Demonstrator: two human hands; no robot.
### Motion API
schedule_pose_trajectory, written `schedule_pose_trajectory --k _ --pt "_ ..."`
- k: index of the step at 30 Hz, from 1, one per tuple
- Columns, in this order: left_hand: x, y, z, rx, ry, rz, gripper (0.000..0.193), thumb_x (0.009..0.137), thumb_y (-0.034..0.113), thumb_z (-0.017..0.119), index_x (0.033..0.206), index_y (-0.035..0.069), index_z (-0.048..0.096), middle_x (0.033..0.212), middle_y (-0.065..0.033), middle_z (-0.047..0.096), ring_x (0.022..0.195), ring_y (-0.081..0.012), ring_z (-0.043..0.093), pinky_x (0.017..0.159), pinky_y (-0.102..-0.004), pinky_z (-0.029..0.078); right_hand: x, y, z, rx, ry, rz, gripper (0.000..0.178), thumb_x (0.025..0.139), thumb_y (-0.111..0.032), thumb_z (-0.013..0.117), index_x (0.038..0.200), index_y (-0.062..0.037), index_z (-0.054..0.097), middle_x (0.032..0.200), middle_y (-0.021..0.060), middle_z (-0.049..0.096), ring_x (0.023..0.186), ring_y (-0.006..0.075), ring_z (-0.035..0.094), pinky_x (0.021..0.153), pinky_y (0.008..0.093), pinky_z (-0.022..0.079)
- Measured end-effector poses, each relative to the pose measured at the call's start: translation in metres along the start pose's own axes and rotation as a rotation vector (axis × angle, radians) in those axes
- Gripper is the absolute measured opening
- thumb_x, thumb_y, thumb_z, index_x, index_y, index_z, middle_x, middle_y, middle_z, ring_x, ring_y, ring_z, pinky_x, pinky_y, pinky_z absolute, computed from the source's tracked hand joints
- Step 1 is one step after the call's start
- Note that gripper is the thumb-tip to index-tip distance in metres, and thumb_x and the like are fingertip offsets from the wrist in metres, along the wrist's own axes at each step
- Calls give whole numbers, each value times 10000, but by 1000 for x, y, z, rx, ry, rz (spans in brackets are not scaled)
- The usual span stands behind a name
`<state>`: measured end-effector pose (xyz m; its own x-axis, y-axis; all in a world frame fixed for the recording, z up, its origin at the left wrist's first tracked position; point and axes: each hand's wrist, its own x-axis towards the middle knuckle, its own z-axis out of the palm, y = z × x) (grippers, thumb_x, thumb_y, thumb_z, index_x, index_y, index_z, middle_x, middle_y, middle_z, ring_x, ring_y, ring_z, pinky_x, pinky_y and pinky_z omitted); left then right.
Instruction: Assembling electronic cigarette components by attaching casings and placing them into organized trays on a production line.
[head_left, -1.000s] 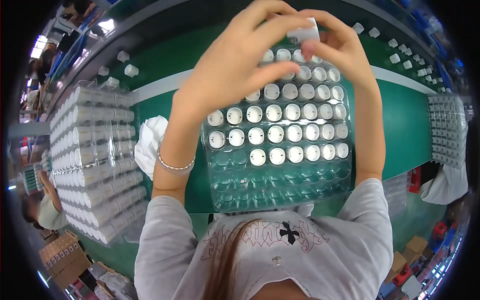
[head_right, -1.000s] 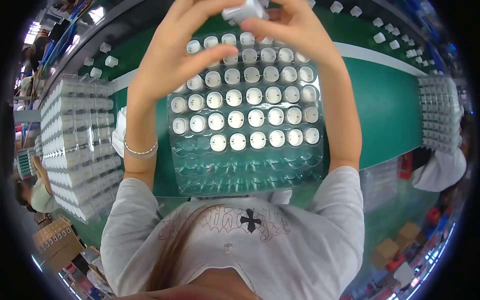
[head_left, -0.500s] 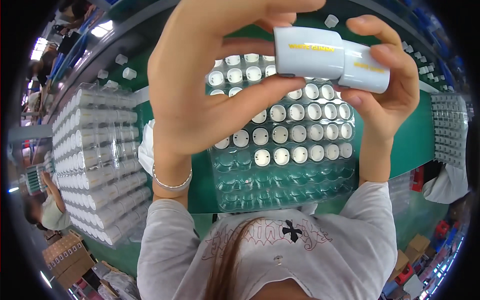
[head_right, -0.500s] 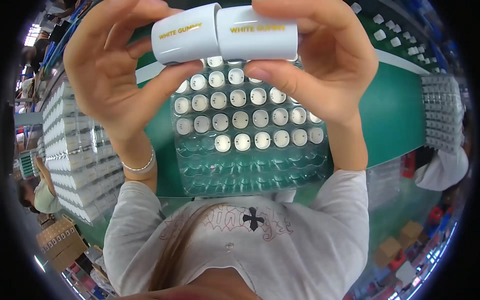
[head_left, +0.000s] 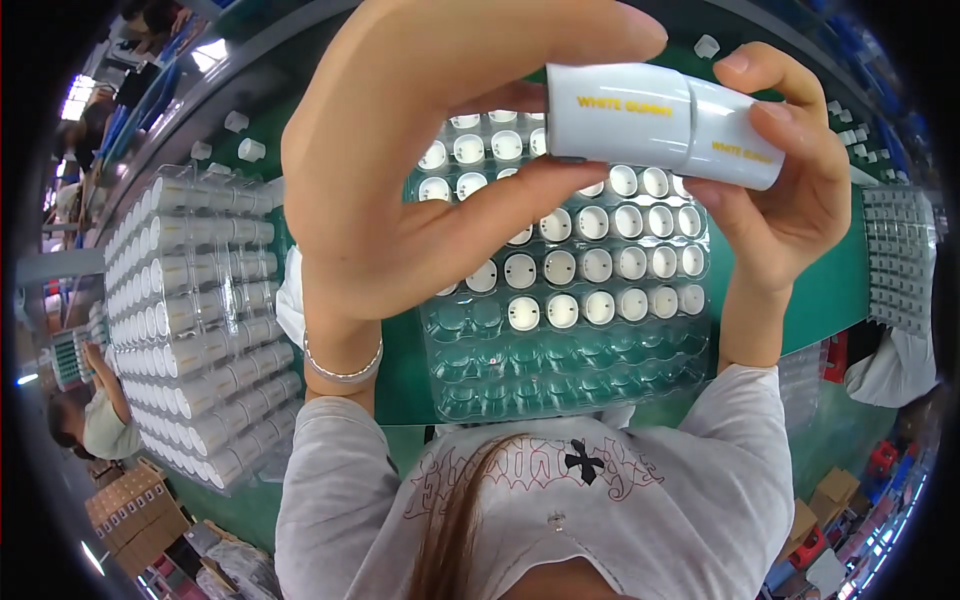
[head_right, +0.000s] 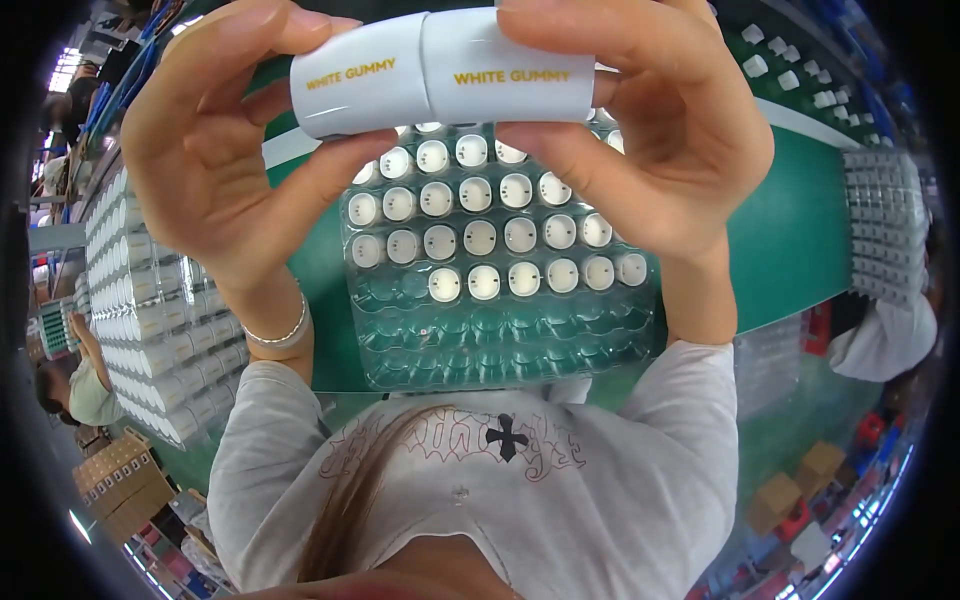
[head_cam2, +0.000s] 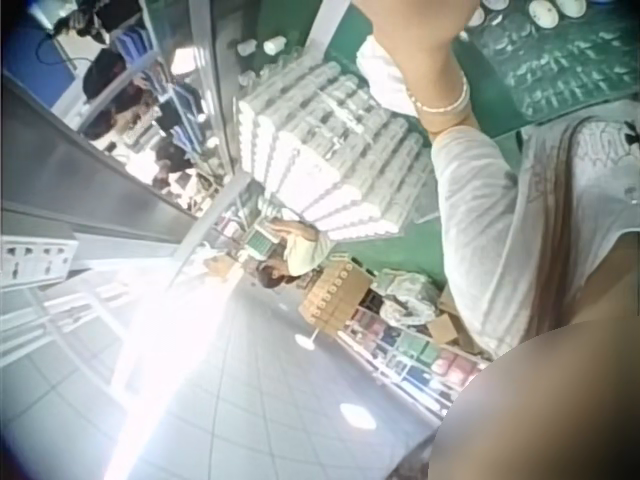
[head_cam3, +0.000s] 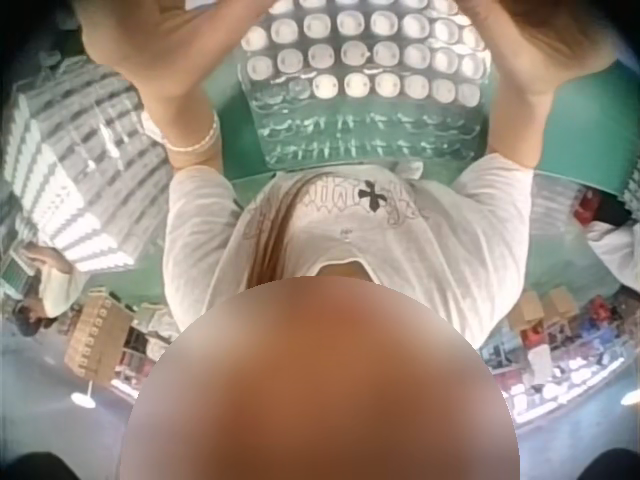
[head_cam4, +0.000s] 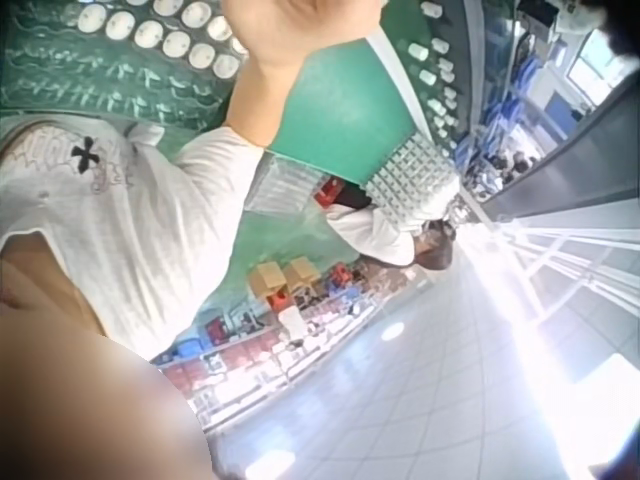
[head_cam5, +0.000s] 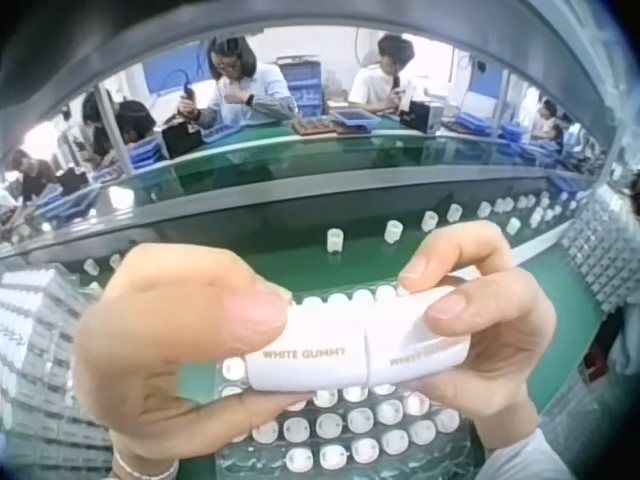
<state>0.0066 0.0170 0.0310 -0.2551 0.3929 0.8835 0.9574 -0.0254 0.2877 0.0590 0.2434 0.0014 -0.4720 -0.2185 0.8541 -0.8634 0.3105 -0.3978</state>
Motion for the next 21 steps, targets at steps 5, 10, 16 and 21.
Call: schedule_pose_trajectory --k 5,10,16,21 --pt "-3 5 0 4 -33 -74 591 559 -65 826 1089 -23 568 957 -144 598 824 -198 622 680 -273 518 0 -6 5 -43 4 10 517 710 56 732 1190 -6 550 1210 280 512 1130 300 533 877 317 501" --pt "-14 -16 -5 -187 -276 -344 376 760 89 756 1088 -13 603 973 -106 612 799 -162 622 646 -263 530 1 3 10 -88 -16 61 462 721 17 749 1153 31 587 1199 232 535 1103 257 549 841 292 501" --pt "-19 -44 7 -933 -199 -987 393 840 122 707 1178 -21 565 1036 -119 615 908 -186 639 789 -274 545 -4 17 8 207 -18 611 491 842 -367 696 1077 58 623 904 91 628 675 119 606 569 203 472" --pt "-24 -49 15 -1229 -89 -1144 334 922 210 600 1102 -57 512 917 -146 625 720 -195 670 604 -261 593 -11 19 11 377 70 810 595 925 -560 481 999 18 600 620 56 567 379 56 450 330 168 340"
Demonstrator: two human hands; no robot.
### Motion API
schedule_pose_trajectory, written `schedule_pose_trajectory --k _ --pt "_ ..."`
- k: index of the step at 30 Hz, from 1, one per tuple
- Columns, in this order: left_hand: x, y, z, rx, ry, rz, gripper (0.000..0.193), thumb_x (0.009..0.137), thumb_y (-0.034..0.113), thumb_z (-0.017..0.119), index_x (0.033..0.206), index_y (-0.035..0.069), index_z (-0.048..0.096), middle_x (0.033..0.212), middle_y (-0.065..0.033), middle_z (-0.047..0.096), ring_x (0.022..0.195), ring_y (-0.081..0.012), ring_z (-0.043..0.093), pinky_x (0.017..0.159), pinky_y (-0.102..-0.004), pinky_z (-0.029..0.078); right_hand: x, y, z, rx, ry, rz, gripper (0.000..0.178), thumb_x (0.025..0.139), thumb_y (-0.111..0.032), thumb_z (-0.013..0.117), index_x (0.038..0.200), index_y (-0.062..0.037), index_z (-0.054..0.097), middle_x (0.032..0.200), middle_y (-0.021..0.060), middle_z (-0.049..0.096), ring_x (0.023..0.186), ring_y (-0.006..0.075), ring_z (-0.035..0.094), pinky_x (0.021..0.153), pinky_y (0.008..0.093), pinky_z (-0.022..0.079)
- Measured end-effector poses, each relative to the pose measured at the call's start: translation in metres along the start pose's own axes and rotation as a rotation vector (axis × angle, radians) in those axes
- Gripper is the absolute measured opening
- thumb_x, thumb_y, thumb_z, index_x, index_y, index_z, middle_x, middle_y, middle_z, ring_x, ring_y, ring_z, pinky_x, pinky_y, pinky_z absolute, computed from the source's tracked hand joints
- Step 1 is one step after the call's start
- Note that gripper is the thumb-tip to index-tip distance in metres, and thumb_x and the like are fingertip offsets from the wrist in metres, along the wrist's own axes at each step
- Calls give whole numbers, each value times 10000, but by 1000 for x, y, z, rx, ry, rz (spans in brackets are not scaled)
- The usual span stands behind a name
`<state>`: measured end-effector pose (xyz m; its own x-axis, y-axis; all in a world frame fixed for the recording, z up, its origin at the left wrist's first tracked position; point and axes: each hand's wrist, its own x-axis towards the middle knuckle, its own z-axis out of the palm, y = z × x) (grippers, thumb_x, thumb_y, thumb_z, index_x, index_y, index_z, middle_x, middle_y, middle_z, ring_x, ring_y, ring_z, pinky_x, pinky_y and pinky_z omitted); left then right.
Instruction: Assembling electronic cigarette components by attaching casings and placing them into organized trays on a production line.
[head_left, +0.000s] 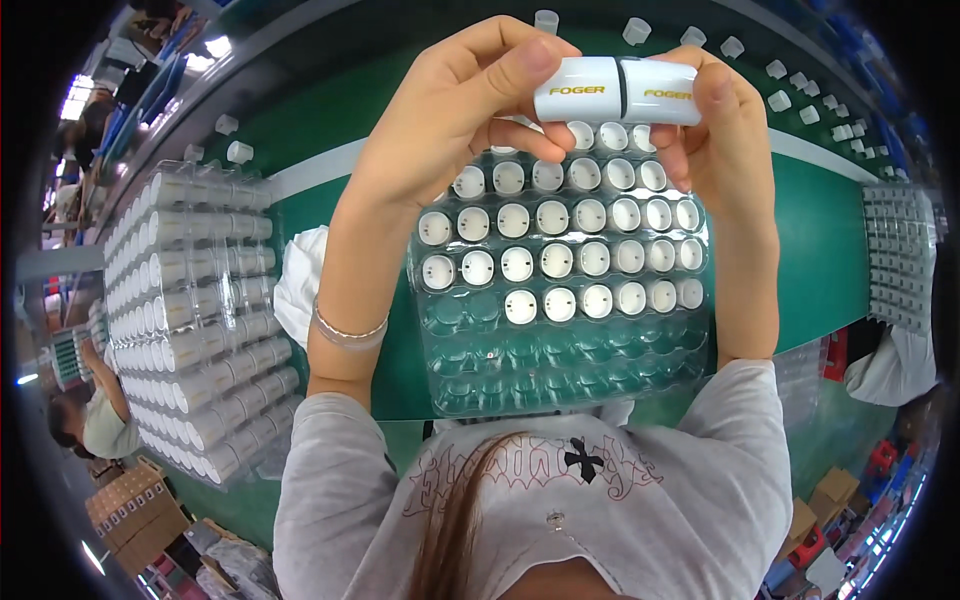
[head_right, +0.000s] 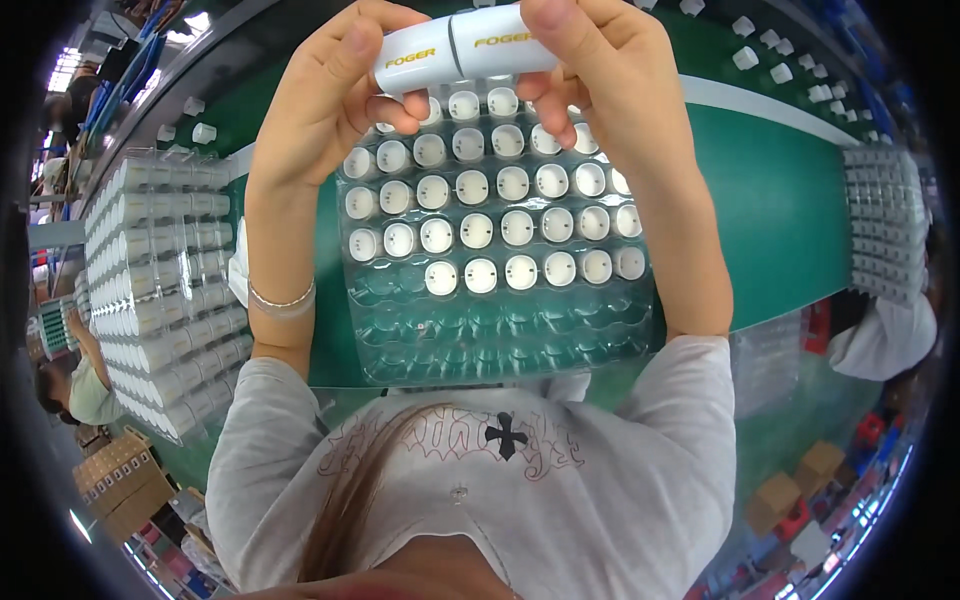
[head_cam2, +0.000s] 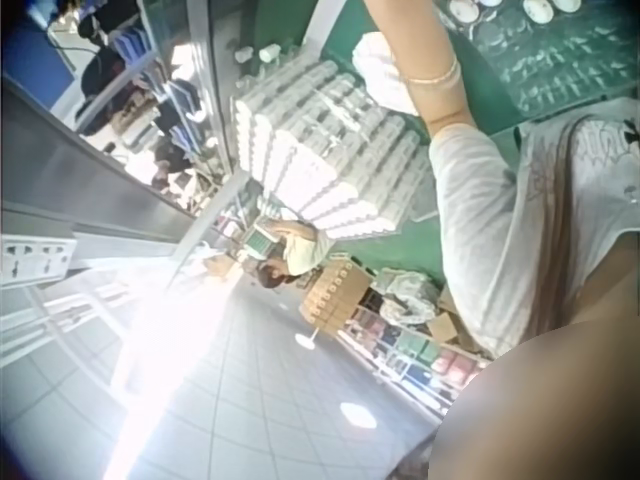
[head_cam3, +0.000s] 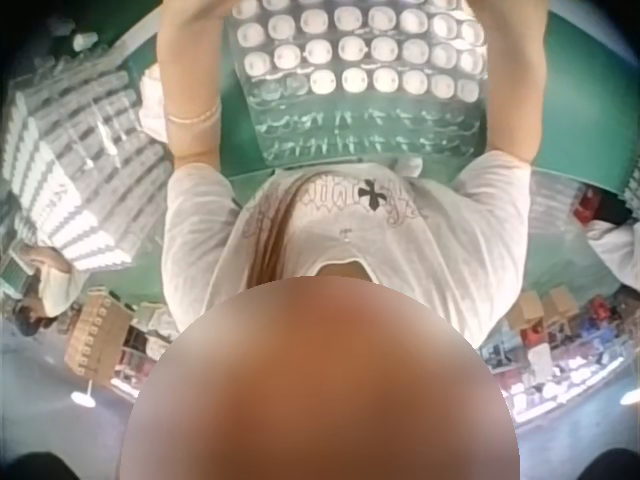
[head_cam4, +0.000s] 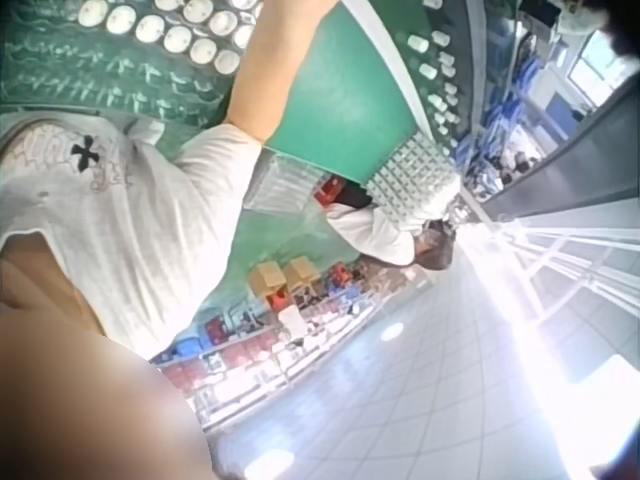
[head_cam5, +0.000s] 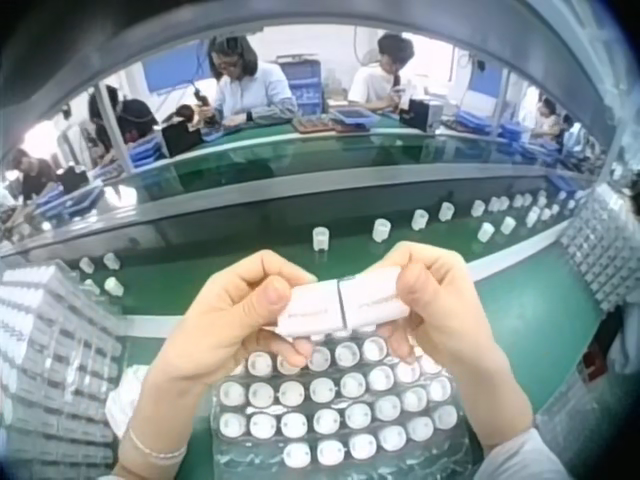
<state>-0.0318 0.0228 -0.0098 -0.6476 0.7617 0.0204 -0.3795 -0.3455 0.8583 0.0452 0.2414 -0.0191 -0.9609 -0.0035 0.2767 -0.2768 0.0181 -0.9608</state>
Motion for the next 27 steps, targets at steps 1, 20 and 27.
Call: schedule_pose_trajectory --k 1,20,27 --pt "0 -2 -1 -4 -20 33 349 954 260 550 1092 -57 507 907 -150 628 706 -197 676 589 -261 602 0 1 2 29 37 4 592 936 -563 452 987 10 593 597 56 560 353 49 424 311 161 325" --pt "-5 -10 5 5 26 170 271 897 147 649 1055 -37 530 897 -137 635 723 -163 653 610 -257 571 -1 -5 5 119 25 90 534 979 -480 420 1008 28 581 693 97 604 446 81 506 378 194 388" --pt "-6 1 30 530 227 625 533 713 -49 724 1181 -16 470 1045 -139 610 955 -152 598 833 -263 491 5 10 8 76 37 -395 391 873 -29 618 1222 18 450 1147 218 596 1038 274 621 886 385 515"
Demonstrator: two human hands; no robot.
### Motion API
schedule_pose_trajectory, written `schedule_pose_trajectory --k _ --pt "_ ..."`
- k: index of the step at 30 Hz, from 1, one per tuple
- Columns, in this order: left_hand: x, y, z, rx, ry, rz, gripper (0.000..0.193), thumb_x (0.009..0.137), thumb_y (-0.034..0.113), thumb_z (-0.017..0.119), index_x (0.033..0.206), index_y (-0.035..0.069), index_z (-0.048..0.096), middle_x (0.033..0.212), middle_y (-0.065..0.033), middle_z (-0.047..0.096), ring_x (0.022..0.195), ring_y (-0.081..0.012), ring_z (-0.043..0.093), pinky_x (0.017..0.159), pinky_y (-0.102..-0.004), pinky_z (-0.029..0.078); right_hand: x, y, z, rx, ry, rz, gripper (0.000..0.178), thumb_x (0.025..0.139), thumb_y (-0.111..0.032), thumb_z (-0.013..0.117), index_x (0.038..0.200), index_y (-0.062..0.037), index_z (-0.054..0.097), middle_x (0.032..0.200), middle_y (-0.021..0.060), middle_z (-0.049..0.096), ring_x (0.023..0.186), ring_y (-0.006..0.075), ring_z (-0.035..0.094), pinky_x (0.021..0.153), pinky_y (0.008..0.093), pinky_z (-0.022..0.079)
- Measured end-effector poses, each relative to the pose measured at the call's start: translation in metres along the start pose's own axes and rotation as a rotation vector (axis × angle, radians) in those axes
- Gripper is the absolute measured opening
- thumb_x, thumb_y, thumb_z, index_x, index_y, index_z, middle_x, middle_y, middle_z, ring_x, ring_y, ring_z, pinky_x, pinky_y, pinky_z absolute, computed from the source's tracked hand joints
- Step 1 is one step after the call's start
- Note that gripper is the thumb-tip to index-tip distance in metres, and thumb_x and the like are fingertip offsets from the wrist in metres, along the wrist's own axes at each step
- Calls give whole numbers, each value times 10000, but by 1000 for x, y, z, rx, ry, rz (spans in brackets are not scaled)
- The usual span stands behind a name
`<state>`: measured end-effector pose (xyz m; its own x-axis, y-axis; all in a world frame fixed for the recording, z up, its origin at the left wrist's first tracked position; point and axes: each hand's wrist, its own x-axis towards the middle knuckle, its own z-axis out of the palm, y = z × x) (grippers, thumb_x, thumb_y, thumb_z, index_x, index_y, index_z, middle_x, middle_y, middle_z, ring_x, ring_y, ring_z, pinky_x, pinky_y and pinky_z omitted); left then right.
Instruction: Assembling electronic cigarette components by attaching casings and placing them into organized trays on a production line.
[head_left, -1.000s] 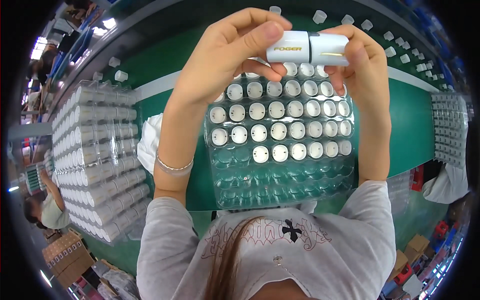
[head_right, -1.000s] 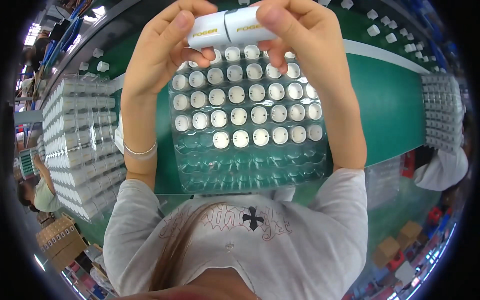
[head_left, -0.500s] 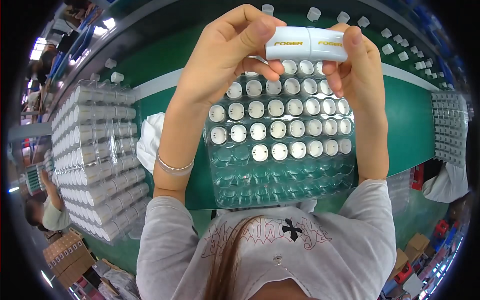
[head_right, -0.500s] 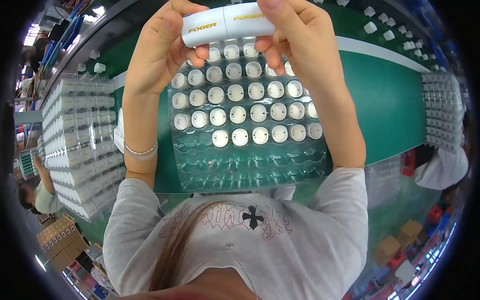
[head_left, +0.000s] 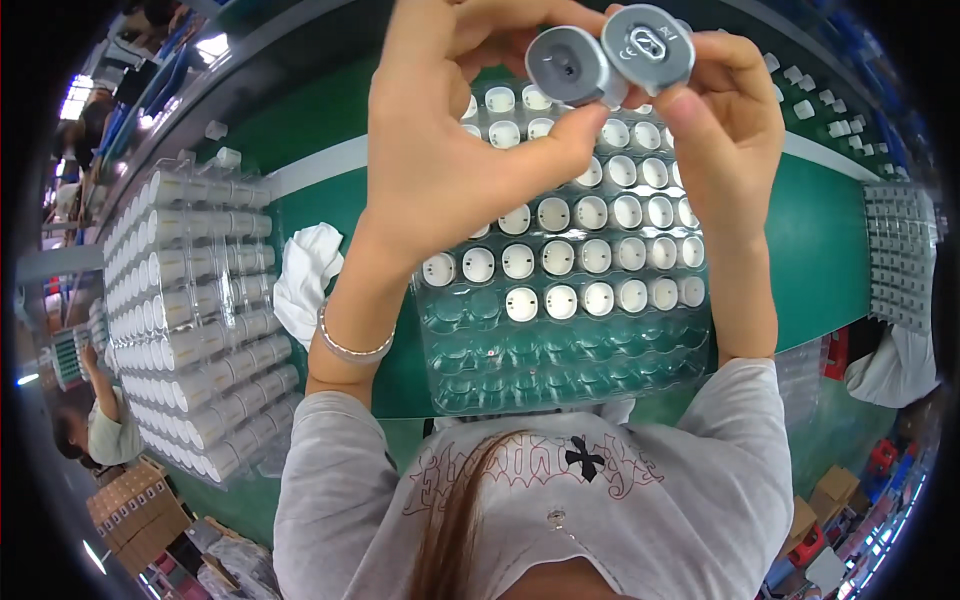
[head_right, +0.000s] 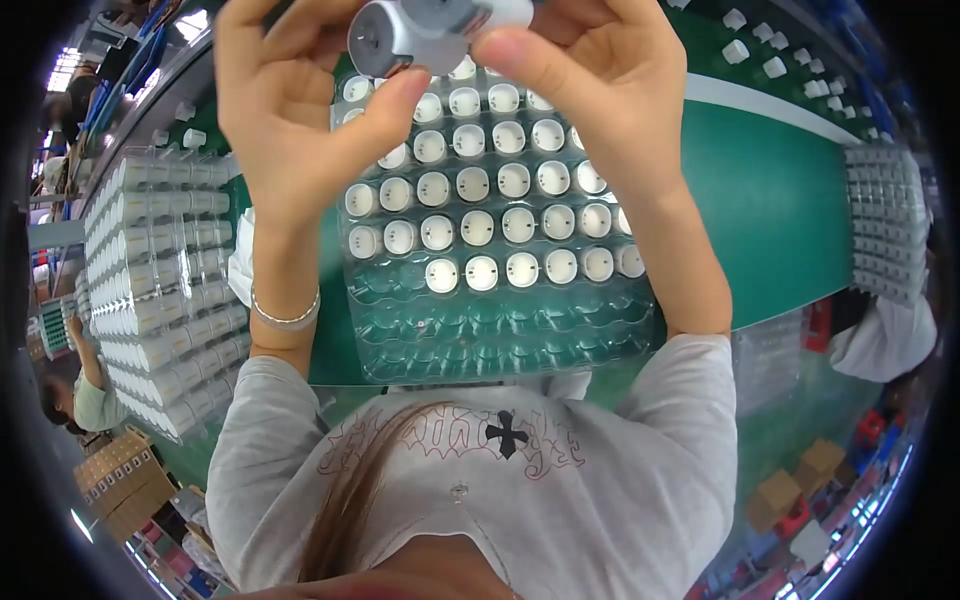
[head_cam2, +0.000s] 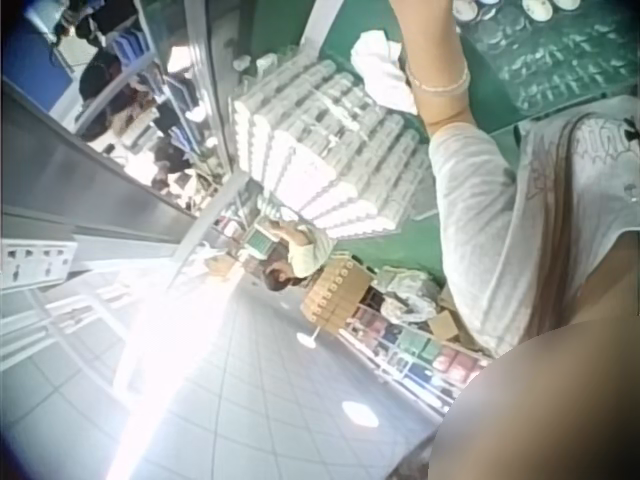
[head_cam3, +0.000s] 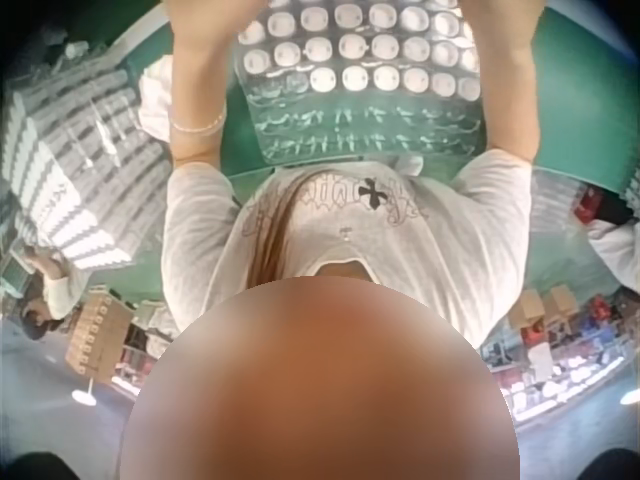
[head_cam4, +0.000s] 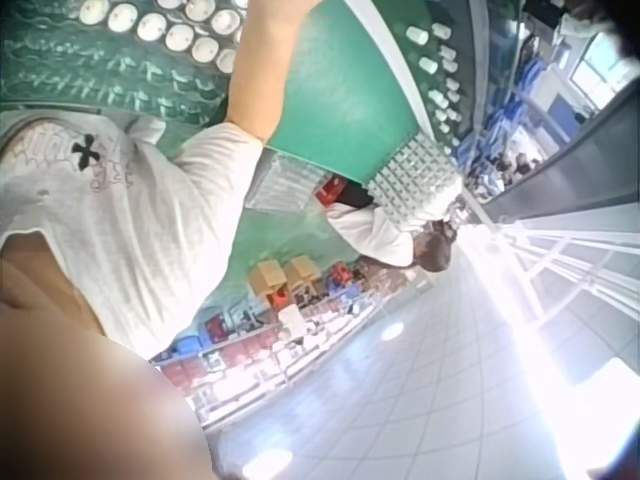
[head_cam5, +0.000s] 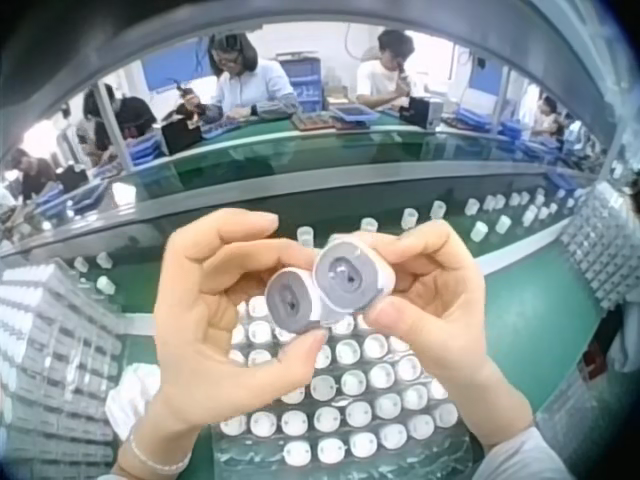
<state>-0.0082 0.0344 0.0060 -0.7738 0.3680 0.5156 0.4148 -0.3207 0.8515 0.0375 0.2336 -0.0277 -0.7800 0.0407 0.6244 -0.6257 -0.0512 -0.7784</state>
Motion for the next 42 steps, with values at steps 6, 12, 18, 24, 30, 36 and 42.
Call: schedule_pose_trajectory --k 6,12,18,24,30,36,42 --pt "10 -7 6 -212 26 306 626 703 -61 719 1229 9 388 1032 -151 608 967 -189 611 824 -276 514 -4 -26 31 -53 123 -1 380 784 -6 733 1019 -26 436 1271 337 498 1178 303 549 966 367 473" --pt "18 -13 11 -421 54 613 723 692 -73 715 1278 34 305 1020 -163 606 979 -225 624 815 -288 537 -7 -27 36 -121 131 -64 417 781 -12 735 1079 -17 443 1252 309 524 1150 289 566 950 343 480" --pt "10 1 5 -175 237 674 752 705 -68 713 1315 34 286 1019 -153 610 996 -250 634 817 -293 550 -4 -5 13 -41 66 -232 437 805 -49 708 1170 12 476 1130 217 594 1013 253 620 860 333 516" --pt "-63 41 -69 439 -76 143 408 617 8 819 983 30 639 1108 -81 653 904 -159 619 723 -260 480 -27 -7 37 -230 -378 21 448 756 15 736 1167 -5 557 1098 167 621 942 250 644 791 335 543" --pt "-128 31 -62 699 -533 -371 434 645 -29 763 1046 54 619 1059 -89 602 827 -249 606 703 -324 510 -82 0 79 -606 -902 46 411 736 -152 739 1094 -45 568 1024 98 601 961 274 603 726 351 531" --pt "-161 20 -58 839 -362 -395 319 686 63 751 980 64 628 1113 -86 573 954 -293 561 809 -391 457 -59 -4 82 -685 -924 193 480 734 -152 730 1179 -95 560 1096 99 611 1016 280 589 811 385 506" --pt "-177 30 -43 1005 -565 -211 550 613 345 795 1117 196 633 1360 -35 476 1234 -300 434 1020 -498 294 55 98 -60 -1339 -165 -24 507 761 -149 707 1216 -38 511 1186 186 547 1000 344 593 840 392 499"
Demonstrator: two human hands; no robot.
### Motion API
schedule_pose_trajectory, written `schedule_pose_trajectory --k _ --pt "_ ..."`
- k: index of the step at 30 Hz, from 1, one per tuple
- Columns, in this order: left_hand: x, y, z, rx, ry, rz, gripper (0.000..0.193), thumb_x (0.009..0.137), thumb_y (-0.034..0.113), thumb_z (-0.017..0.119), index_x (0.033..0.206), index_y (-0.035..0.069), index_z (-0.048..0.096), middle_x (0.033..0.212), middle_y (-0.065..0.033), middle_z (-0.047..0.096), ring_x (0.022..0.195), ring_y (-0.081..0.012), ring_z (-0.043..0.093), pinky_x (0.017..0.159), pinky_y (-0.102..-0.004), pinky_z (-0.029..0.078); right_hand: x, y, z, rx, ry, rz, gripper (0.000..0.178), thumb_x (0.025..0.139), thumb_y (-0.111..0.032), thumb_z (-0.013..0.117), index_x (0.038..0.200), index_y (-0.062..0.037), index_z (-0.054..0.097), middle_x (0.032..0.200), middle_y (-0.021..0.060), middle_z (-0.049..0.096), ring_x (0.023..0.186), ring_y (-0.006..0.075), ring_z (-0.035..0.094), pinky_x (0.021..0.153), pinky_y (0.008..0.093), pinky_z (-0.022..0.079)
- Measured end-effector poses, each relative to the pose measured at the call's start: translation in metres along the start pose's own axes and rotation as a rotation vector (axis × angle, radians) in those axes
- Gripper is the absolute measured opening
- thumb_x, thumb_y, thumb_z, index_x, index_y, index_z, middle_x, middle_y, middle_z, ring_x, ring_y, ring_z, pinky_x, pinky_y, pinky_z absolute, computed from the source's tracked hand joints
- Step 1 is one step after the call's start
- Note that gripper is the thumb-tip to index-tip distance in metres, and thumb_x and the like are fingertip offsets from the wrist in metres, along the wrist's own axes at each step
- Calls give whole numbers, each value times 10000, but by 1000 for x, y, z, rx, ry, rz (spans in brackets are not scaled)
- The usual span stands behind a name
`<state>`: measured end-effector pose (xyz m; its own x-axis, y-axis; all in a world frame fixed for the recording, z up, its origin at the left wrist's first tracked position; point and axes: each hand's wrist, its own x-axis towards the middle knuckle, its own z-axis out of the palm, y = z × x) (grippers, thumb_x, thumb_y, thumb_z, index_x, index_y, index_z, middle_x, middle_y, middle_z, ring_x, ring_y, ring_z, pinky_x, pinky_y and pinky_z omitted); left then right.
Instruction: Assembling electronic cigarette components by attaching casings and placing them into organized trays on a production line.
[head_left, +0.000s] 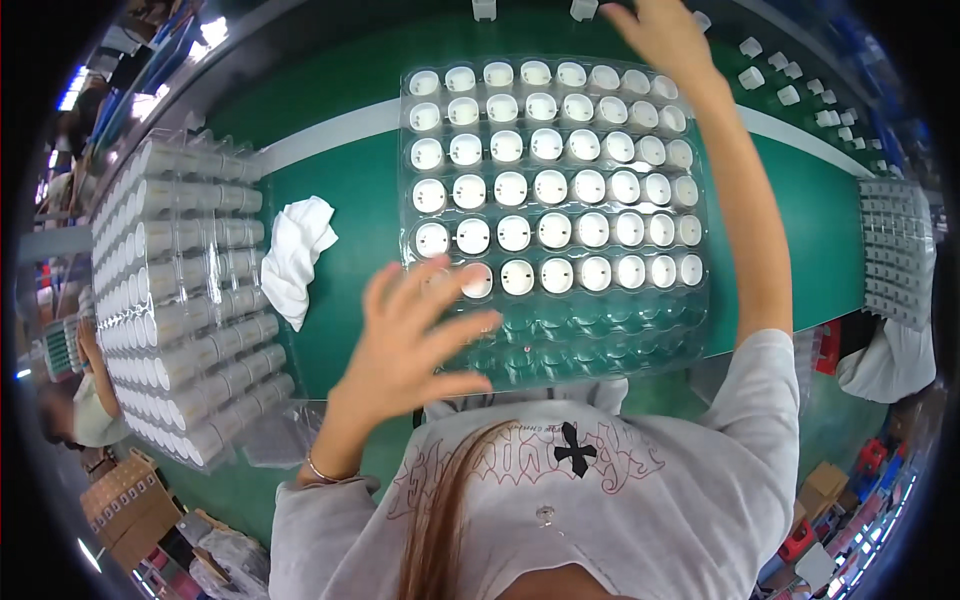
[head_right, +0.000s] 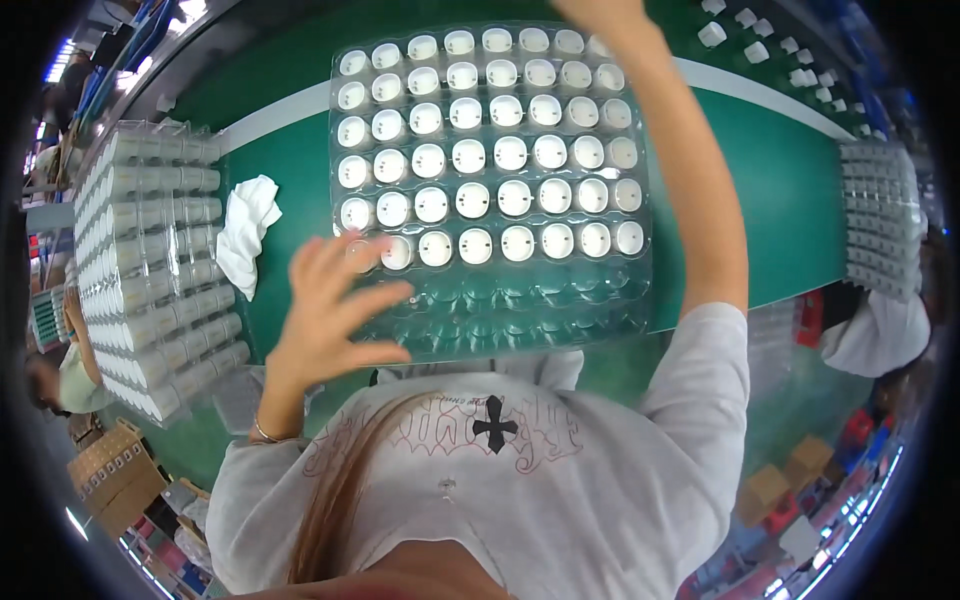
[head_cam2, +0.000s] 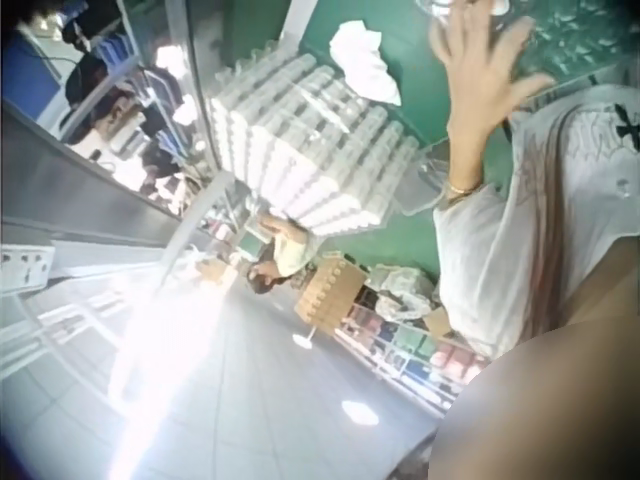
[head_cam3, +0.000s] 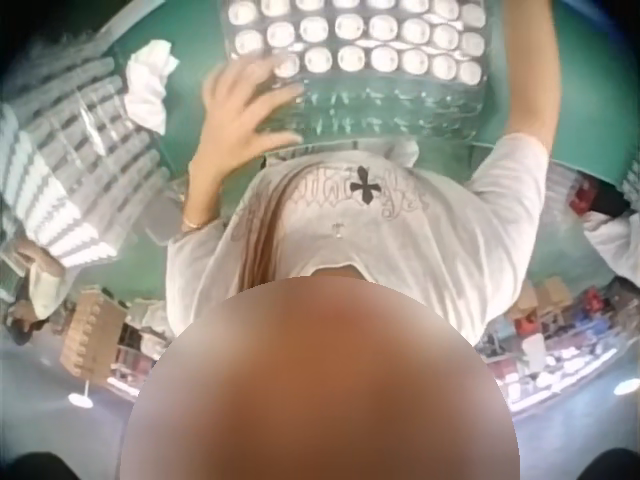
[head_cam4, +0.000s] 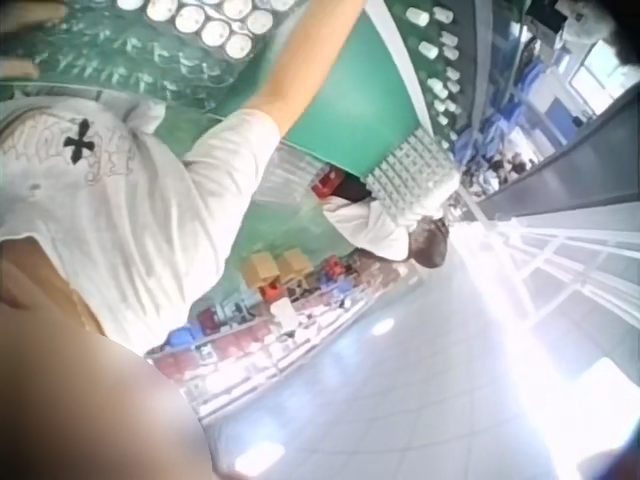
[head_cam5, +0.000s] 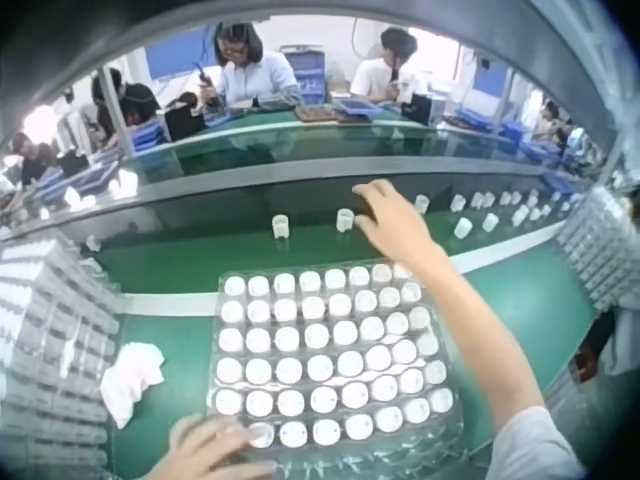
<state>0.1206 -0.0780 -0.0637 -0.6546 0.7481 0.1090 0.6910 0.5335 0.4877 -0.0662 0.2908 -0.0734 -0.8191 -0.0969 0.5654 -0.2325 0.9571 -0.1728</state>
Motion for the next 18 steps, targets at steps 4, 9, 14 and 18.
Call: schedule_pose_trajectory --k 4,9,14,18 --pt "7 12 28 35 -147 201 735 557 414 810 1248 294 592 1465 -38 400 1336 -304 358 1087 -565 176 3 145 51 -32 -103 157 506 726 -188 700 1196 -50 570 1159 186 586 1020 381 581 854 423 487" --pt "7 12 34 39 -130 145 696 586 370 802 1247 341 586 1460 -17 407 1337 -298 358 1081 -571 190 30 91 64 225 -301 -24 516 681 -209 704 1166 -62 608 992 218 651 928 350 633 834 408 490" --pt "31 15 41 28 -47 173 684 606 354 800 1252 308 578 1462 -29 393 1335 -302 355 1075 -575 199 46 44 63 111 -394 -162 469 768 -259 726 1165 -48 591 921 161 656 870 265 641 761 365 502" --pt "51 11 45 32 -8 154 688 595 366 802 1246 322 586 1443 -17 417 1333 -297 356 1075 -569 193 47 3 42 697 -265 144 355 842 -204 693 1128 -23 585 908 68 631 886 113 596 737 268 487"
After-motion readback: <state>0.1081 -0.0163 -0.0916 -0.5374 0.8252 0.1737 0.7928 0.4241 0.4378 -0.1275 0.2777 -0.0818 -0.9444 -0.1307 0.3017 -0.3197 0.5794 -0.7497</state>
